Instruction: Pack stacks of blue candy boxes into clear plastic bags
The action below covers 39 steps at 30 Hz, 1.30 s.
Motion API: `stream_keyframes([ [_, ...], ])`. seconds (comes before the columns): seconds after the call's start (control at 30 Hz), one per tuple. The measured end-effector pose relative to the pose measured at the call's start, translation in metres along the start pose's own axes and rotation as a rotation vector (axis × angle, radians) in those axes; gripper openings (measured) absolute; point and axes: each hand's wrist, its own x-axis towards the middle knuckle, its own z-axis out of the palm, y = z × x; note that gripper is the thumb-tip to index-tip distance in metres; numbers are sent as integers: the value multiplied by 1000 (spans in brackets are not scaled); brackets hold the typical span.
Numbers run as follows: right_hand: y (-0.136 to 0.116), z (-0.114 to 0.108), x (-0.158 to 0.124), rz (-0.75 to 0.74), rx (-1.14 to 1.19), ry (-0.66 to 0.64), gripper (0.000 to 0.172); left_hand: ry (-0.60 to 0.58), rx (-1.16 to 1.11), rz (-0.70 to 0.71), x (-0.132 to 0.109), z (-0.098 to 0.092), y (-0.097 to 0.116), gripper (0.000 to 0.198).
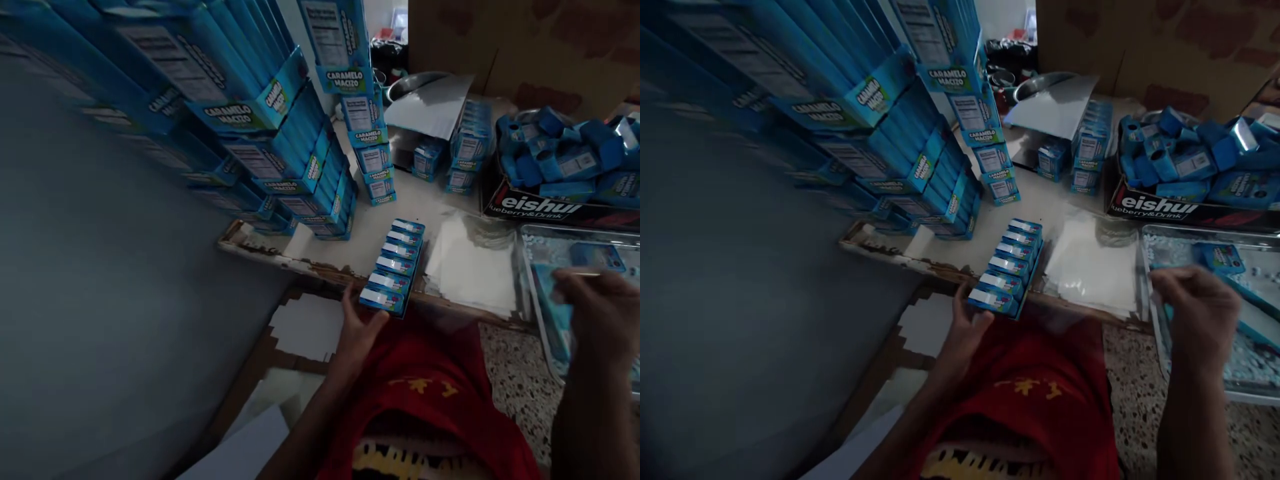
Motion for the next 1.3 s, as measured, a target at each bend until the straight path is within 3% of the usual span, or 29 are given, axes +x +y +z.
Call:
stream_keyframes([
  [0.03,-9,4,9,-139,-70,147,15,-29,-66,-117,4,-8,6,108],
  [0.1,-25,28,27,-424,-237,258,18,-103,-185,-295,14,-16,17,88],
  [0.2,-40,87,50,-794,-476,161,27,-204,-277,-343,21,-14,29,77],
  [0.27,-41,129,61,-872,-572,-18,28,-264,-285,-311,14,-11,30,86],
  [0.4,-19,195,62,-717,-586,-545,16,-453,-304,-345,-15,-23,11,98],
  [0.5,9,220,51,-503,-518,-918,17,-507,-266,-349,-23,-42,-14,110],
  [0.57,25,227,45,-361,-493,-1064,21,-547,-222,-327,-18,-54,-30,120],
  [0.63,36,230,43,-222,-473,-1082,18,-603,-144,-309,-5,-68,-42,124],
  [0.7,41,232,44,-94,-460,-1000,9,-656,-17,-281,12,-83,-44,121],
  [0.77,40,238,47,-45,-457,-918,13,-739,153,-249,33,-98,-29,103],
  [0.83,33,247,48,-99,-476,-908,23,-777,343,-191,55,-104,5,70],
  [0.87,27,253,48,-152,-500,-923,25,-733,439,-125,66,-102,27,53],
  [0.93,12,266,46,-273,-595,-950,25,-475,529,74,87,-84,76,40],
  [1.0,-6,277,42,-369,-734,-960,20,-255,627,455,108,-52,120,35],
  [1.07,-23,287,40,-435,-853,-968,14,-259,751,738,130,-17,147,41],
  [1.1,-30,290,40,-457,-891,-969,12,-290,799,794,140,-2,153,45],
  [1.17,-40,291,43,-484,-921,-962,13,-382,847,797,159,20,154,30],
  [1.23,-43,286,49,-485,-889,-966,20,-416,824,747,172,29,146,16],
  [1.3,-38,273,55,-457,-789,-996,21,-360,754,702,180,29,136,15],
])
